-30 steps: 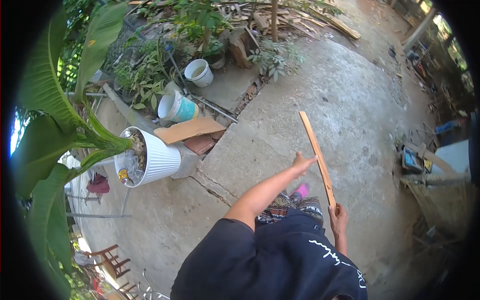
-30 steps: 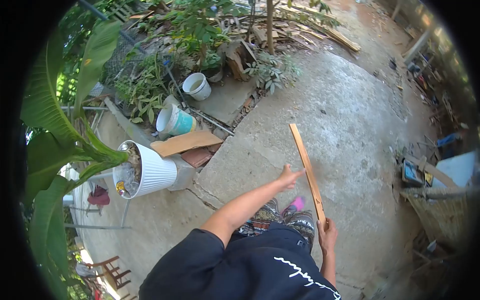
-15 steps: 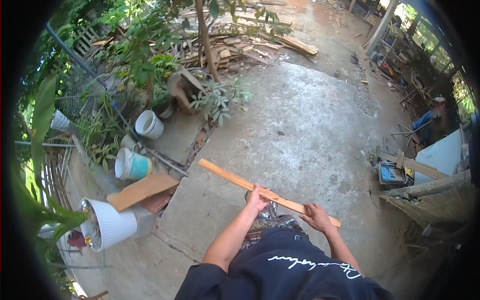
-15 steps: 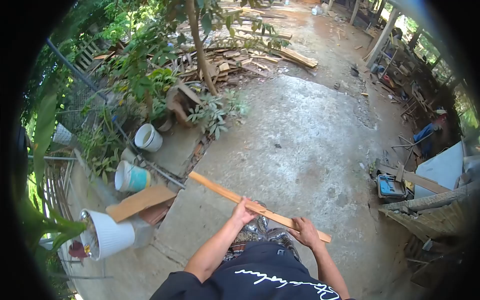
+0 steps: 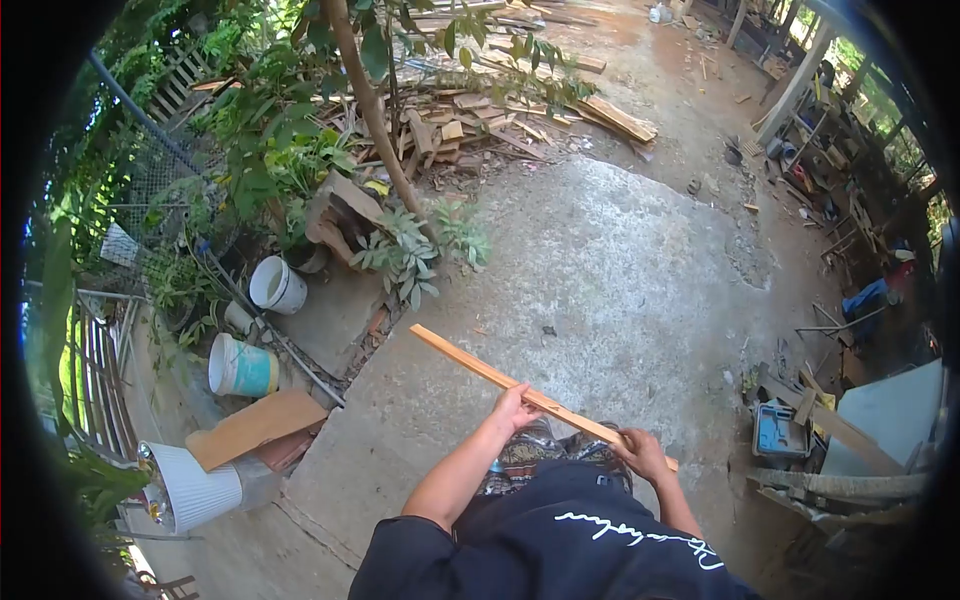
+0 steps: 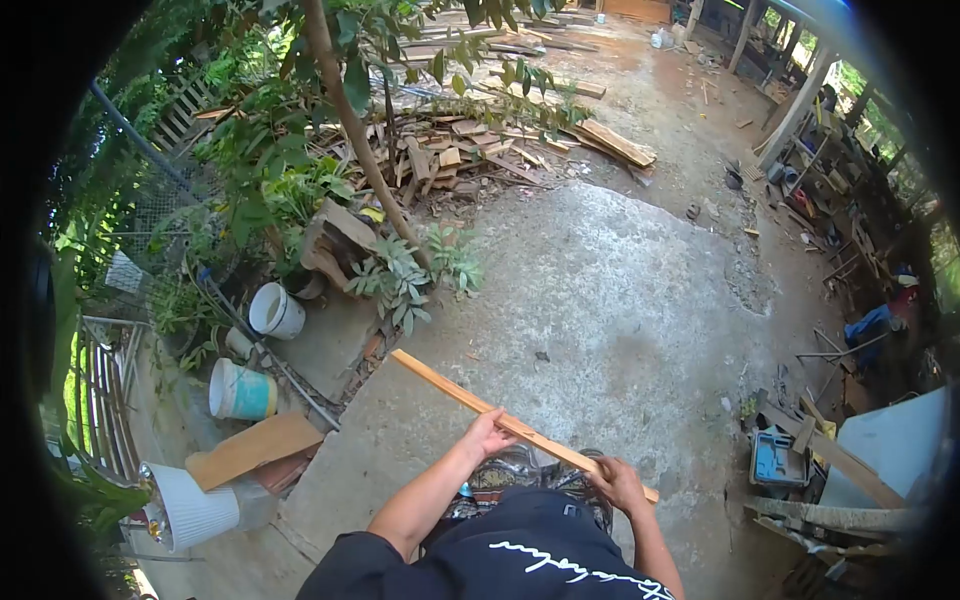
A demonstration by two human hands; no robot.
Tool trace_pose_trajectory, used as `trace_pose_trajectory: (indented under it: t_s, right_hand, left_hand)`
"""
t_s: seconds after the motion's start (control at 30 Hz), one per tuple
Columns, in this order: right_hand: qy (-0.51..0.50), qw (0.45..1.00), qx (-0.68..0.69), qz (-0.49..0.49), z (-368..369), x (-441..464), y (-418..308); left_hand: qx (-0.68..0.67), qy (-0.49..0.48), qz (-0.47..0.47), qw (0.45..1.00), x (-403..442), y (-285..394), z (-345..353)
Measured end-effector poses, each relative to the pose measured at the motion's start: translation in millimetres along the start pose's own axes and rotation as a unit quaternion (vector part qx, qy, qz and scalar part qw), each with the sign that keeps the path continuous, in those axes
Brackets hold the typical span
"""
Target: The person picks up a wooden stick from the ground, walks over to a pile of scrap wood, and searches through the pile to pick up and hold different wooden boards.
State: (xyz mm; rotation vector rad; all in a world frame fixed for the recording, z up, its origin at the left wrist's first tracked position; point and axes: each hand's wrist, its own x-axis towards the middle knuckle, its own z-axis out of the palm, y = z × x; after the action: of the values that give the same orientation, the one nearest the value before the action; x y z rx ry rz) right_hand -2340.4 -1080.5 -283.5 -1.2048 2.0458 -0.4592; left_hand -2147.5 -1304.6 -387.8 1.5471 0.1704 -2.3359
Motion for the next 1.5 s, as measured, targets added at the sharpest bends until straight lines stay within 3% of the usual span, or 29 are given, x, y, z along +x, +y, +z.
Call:
trace_pose_trajectory:
  t_s: [0.1,0.2,0.33,0.47,0.6,0.73,0.9,1.07,1.17,1.27,1.37,1.4,1.43,1.47,1.5]
  right_hand:
    - [0.039,0.999,0.015,0.027,-31,41,44]
    - [0.003,0.998,0.03,0.061,-51,90,97]
    - [0.027,0.998,0.04,0.048,-77,162,181]
    - [0.026,0.997,0.038,0.056,-145,220,207]
    - [-0.004,0.996,0.046,0.081,-191,299,258]
    - [-0.063,0.991,0.023,0.113,-253,403,273]
    - [-0.027,0.998,-0.009,0.064,-314,536,337]
    - [0.002,0.989,0.019,0.146,-382,627,409]
    - [0.029,0.983,0.09,0.156,-406,672,456]
    - [0.043,0.974,0.148,0.166,-428,734,513]
    - [0.051,0.966,0.141,0.209,-457,800,571]
    - [0.04,0.959,0.145,0.238,-468,824,594]
    - [0.029,0.952,0.149,0.267,-482,847,612]
    - [0.036,0.949,0.15,0.275,-496,867,629]
    - [0.026,0.936,0.163,0.311,-509,886,642]
  left_hand:
    - [0.078,-0.046,0.008,0.996,51,4,51]
    - [0.11,-0.056,0.024,0.992,112,6,100]
    - [0.07,-0.015,0.007,0.997,182,-3,184]
    - [0.086,0.004,-0.003,0.996,243,-9,257]
    - [0.116,-0.078,0.029,0.99,282,12,339]
    - [0.189,-0.063,0.032,0.979,379,42,409]
    - [0.187,-0.069,0.054,0.978,487,74,522]
    - [0.289,-0.019,0.052,0.956,546,106,651]
    - [0.341,-0.069,0.112,0.931,585,134,721]
    - [0.397,-0.053,0.186,0.897,648,161,763]
    - [0.378,0.052,0.238,0.893,734,167,746]
    - [0.347,0.129,0.204,0.906,768,164,722]
    - [0.433,0.168,0.158,0.871,805,166,689]
    - [0.542,0.28,0.216,0.762,834,147,659]
    - [0.471,0.291,0.156,0.818,825,146,656]
